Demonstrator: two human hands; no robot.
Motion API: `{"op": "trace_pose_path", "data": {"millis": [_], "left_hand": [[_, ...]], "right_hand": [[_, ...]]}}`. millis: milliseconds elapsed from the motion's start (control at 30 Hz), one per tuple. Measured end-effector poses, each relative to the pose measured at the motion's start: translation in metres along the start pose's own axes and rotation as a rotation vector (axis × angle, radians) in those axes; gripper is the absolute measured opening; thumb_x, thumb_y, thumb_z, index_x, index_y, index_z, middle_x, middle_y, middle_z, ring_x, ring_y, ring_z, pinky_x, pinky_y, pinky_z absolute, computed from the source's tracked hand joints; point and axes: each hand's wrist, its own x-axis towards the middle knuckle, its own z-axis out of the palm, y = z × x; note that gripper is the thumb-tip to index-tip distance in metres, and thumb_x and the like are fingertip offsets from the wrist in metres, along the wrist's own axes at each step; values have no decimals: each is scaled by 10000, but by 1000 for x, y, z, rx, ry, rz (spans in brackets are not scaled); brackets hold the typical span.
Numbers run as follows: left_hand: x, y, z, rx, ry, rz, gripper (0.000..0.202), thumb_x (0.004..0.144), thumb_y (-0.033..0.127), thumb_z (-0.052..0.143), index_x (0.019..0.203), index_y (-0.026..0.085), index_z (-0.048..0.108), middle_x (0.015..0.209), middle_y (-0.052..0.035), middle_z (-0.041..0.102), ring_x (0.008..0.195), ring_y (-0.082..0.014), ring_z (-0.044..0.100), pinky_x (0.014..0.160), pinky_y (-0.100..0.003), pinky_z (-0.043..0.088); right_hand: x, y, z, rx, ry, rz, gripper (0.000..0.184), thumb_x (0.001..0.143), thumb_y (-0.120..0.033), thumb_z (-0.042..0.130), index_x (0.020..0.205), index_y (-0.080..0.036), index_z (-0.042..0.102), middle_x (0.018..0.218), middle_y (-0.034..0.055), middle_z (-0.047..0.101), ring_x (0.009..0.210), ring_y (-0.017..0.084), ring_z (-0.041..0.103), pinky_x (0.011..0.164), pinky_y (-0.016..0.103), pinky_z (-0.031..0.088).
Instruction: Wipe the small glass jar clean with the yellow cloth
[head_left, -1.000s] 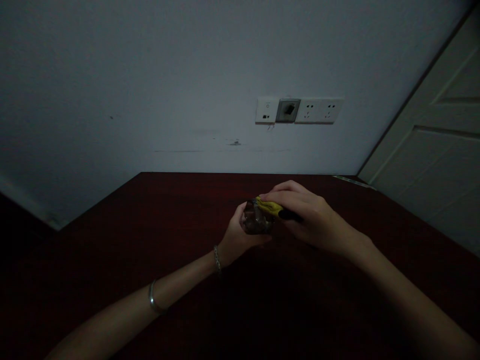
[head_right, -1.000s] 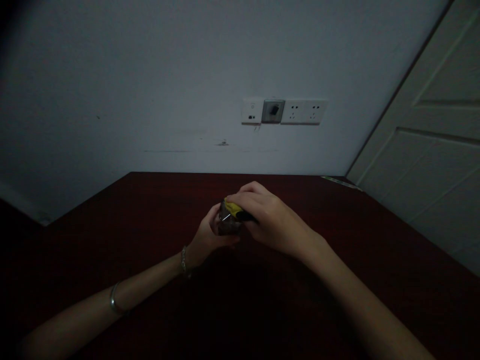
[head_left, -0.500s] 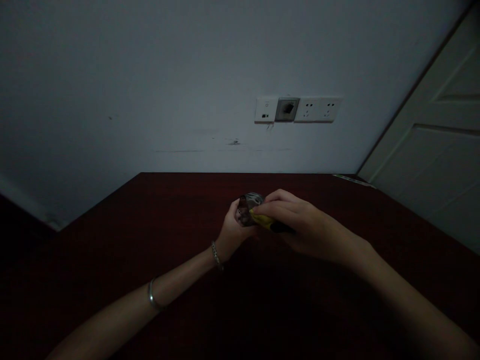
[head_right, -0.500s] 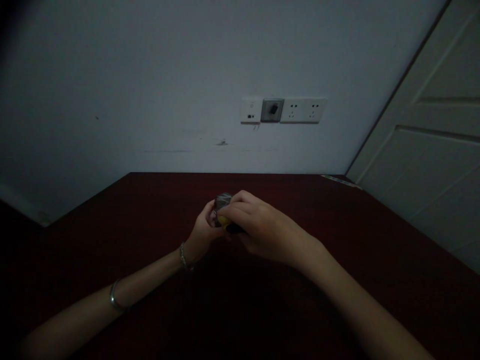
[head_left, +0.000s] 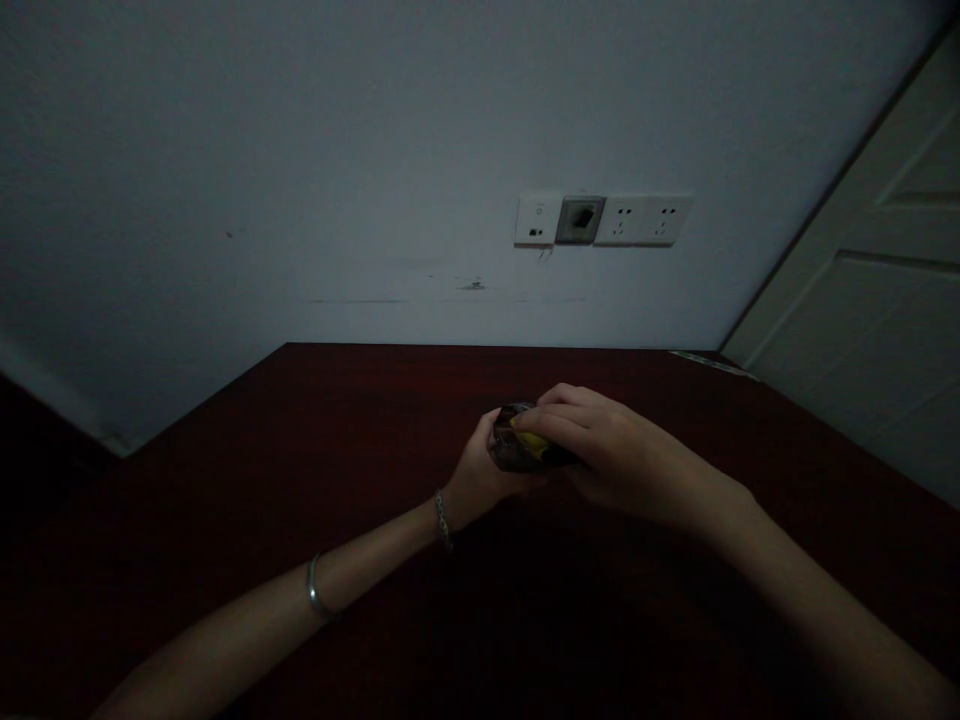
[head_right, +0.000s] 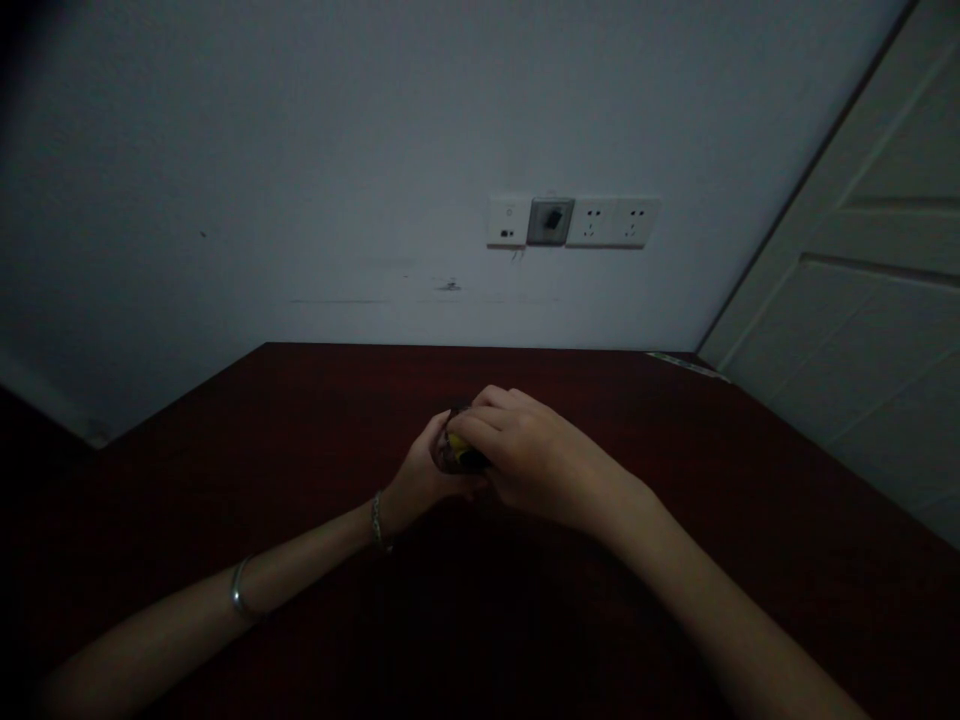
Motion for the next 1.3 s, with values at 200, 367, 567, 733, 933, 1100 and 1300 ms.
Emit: {"op": "trace_pose_path", "data": {"millis": [200,367,567,733,933,1100,1300], "left_hand": [[4,2,-3,-21,4,-24,850,447,158,876,1157,171,410,1022,-63,610,690,-132,606,470,-208,519],[5,0,-6,-10,-6,-47,830,461,185,878,1151,169,418,997,-64,618,678,-147,625,455,-221,524],[0,4,-13,10,-35,-92,768,537,201,852,1159,158,404,854,-36,645,549,-131,631,440,-242,533],[-2,9,-13,-22,-71,-76,638,602,240,823,1098,164,429,919,-58,658,512,-108,627,435,-224,526],[-1,13,-9,-29,-59,-60,637,595,260,828,1088,153,439,897,-45,653,474,-105,617,428,-228,520],[0,13,-8,-30,-22,-59,618,606,276,823,1078,148,446,748,13,634,449,-95,593,437,-231,520],[1,13,-8,-14,-8,-87,578,634,311,799,1060,149,444,697,25,627,439,-107,596,431,-239,516]], "right_hand": [[2,-7,-3,21,-28,-15,383,693,20,525,1025,-143,623,982,103,626,875,208,559,738,332,480],[0,-6,-4,90,-14,-28,308,737,-21,525,992,-164,620,918,75,621,810,182,573,681,299,483],[-8,11,-3,118,178,42,334,792,-48,502,1073,-198,602,987,76,624,896,193,604,766,328,512],[-12,17,-4,85,257,7,324,831,-92,496,1126,-180,598,985,95,647,912,212,615,763,347,526],[-9,16,-1,115,217,5,336,806,-59,490,1108,-149,609,999,104,638,922,203,609,778,340,525],[-9,17,1,150,218,-18,395,774,-35,501,1123,-181,613,977,85,641,898,198,606,743,332,527],[-6,13,1,208,157,-16,393,768,-20,505,1104,-187,621,974,71,632,885,184,599,744,316,523]]}}
